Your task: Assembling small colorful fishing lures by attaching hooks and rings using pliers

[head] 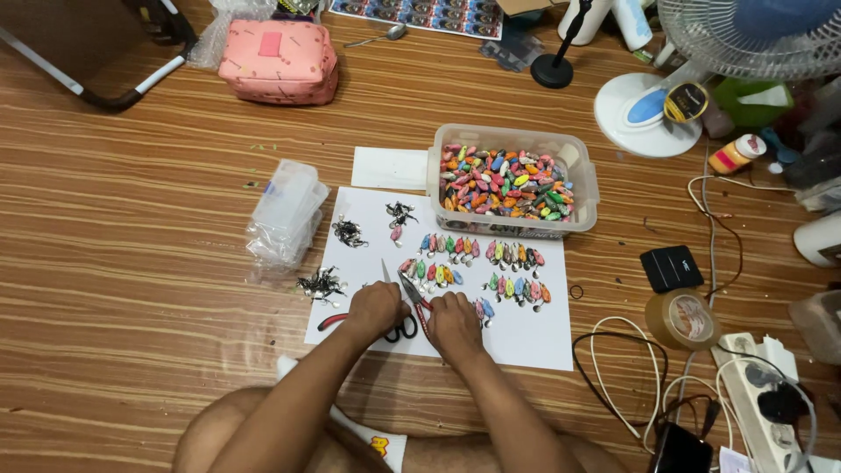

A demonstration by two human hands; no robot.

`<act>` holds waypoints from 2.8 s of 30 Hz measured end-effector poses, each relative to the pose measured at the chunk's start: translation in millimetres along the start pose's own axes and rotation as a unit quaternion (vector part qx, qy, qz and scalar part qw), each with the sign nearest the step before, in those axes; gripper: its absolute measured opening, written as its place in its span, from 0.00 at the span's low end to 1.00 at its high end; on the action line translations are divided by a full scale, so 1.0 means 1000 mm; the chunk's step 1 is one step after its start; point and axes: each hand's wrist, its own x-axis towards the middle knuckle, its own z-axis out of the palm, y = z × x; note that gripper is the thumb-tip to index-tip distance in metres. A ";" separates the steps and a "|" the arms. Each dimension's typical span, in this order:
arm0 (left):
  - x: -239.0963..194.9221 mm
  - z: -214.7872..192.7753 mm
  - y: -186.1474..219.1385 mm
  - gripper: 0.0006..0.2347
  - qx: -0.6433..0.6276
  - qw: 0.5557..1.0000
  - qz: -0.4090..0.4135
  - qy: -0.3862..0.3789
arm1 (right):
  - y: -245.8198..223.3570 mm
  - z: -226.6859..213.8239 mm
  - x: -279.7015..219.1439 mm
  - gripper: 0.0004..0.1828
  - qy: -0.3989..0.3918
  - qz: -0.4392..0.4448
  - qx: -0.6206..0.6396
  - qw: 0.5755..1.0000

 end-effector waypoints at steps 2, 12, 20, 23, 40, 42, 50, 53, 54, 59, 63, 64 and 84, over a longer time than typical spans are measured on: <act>-0.001 -0.003 -0.005 0.16 0.019 1.000 0.012 -0.001 | 0.001 -0.001 0.000 0.06 -0.002 0.001 -0.003 1.000; -0.017 -0.045 -0.035 0.15 0.035 0.998 0.004 -0.060 | 0.003 0.023 -0.007 0.06 -0.016 0.024 0.009 1.000; -0.062 -0.111 0.007 0.16 -0.136 0.987 0.064 -0.059 | -0.041 -0.105 0.036 0.18 -0.049 0.307 0.512 0.801; -0.060 -0.100 -0.001 0.13 -0.151 0.982 0.100 -0.047 | -0.043 -0.110 0.039 0.18 -0.032 0.362 0.658 0.659; 0.018 0.002 -0.076 0.11 0.089 0.986 0.130 0.049 | -0.018 -0.150 0.044 0.08 0.128 0.332 0.727 0.588; 0.021 0.005 -0.072 0.12 0.119 0.983 0.134 0.047 | -0.017 -0.154 0.040 0.08 0.145 0.318 0.710 0.612; 0.032 0.014 -0.077 0.11 0.193 0.972 0.127 0.033 | 0.001 -0.147 0.039 0.09 0.165 0.336 0.701 0.607; 0.027 0.001 -0.073 0.12 0.156 0.981 0.110 0.031 | 0.007 -0.151 0.037 0.08 0.175 0.336 0.695 0.611; 0.025 -0.004 -0.072 0.13 0.126 0.987 0.098 0.035 | 0.008 -0.152 0.036 0.08 0.182 0.335 0.692 0.614; 0.003 -0.036 -0.050 0.10 0.000 0.992 0.091 0.091 | 0.003 -0.172 0.033 0.06 0.195 0.339 0.679 0.621; -0.018 -0.060 -0.006 0.12 -0.191 0.964 0.118 0.141 | 0.007 -0.170 0.030 0.07 0.202 0.316 0.655 0.656; -0.031 -0.066 0.009 0.12 -0.190 0.964 0.121 0.139 | 0.002 -0.172 0.027 0.07 0.205 0.319 0.653 0.655; -0.031 -0.070 0.074 0.07 -0.400 0.902 0.144 0.078 | -0.004 -0.173 0.037 0.07 0.034 0.299 0.506 0.808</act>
